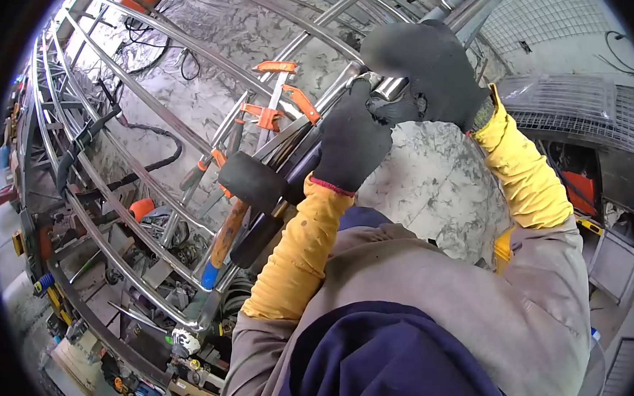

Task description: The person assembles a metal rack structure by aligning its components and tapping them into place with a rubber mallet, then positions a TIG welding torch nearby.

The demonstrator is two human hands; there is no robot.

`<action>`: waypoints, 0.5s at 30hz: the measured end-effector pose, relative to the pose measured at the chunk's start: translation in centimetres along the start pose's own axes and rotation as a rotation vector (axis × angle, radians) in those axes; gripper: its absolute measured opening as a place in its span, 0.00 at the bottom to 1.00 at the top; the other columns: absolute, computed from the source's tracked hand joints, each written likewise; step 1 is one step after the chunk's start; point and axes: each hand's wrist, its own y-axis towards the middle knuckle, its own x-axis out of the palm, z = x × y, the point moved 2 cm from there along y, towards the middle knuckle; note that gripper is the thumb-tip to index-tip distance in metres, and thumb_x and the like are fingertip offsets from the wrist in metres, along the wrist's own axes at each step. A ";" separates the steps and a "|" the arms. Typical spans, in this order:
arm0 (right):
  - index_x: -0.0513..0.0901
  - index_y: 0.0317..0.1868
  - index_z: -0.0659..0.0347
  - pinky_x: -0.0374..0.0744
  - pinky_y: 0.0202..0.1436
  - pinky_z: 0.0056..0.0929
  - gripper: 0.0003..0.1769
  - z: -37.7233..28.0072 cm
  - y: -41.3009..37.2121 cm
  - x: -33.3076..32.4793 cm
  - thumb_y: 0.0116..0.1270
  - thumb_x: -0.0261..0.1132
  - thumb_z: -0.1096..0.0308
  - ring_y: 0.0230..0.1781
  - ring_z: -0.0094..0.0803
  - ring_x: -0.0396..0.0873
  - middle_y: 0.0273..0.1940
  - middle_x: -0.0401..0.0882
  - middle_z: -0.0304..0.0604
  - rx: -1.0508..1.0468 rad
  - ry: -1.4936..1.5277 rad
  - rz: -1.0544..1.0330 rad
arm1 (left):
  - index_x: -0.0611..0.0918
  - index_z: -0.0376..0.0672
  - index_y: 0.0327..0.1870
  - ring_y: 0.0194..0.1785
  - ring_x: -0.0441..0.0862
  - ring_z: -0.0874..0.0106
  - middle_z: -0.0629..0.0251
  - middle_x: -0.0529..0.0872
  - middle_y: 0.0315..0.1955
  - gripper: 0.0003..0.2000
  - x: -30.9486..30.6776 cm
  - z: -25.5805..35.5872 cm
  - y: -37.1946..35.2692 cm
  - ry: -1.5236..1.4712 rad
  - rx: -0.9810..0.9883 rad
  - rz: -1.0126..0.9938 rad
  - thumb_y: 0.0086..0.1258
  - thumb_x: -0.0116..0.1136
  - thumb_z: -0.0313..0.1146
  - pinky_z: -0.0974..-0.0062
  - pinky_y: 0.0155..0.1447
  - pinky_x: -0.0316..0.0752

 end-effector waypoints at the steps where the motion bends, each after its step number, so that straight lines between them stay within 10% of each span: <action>1: 0.85 0.41 0.54 0.77 0.49 0.47 0.34 0.0 0.1 0.1 0.51 0.73 0.32 0.37 0.49 0.82 0.33 0.82 0.43 -0.003 -0.004 -0.005 | 0.78 0.36 0.55 0.45 0.86 0.40 0.42 0.87 0.36 0.18 0.0 0.0 0.1 0.003 -0.031 -0.022 0.65 0.65 0.31 0.48 0.47 0.79; 15: 0.85 0.34 0.56 0.73 0.42 0.45 0.28 -0.5 0.6 0.9 0.45 0.76 0.39 0.28 0.46 0.76 0.25 0.77 0.41 0.042 -0.009 0.028 | 0.77 0.38 0.52 0.50 0.87 0.45 0.44 0.88 0.39 0.18 -0.2 0.3 0.5 0.047 -0.068 -0.094 0.68 0.65 0.39 0.47 0.51 0.82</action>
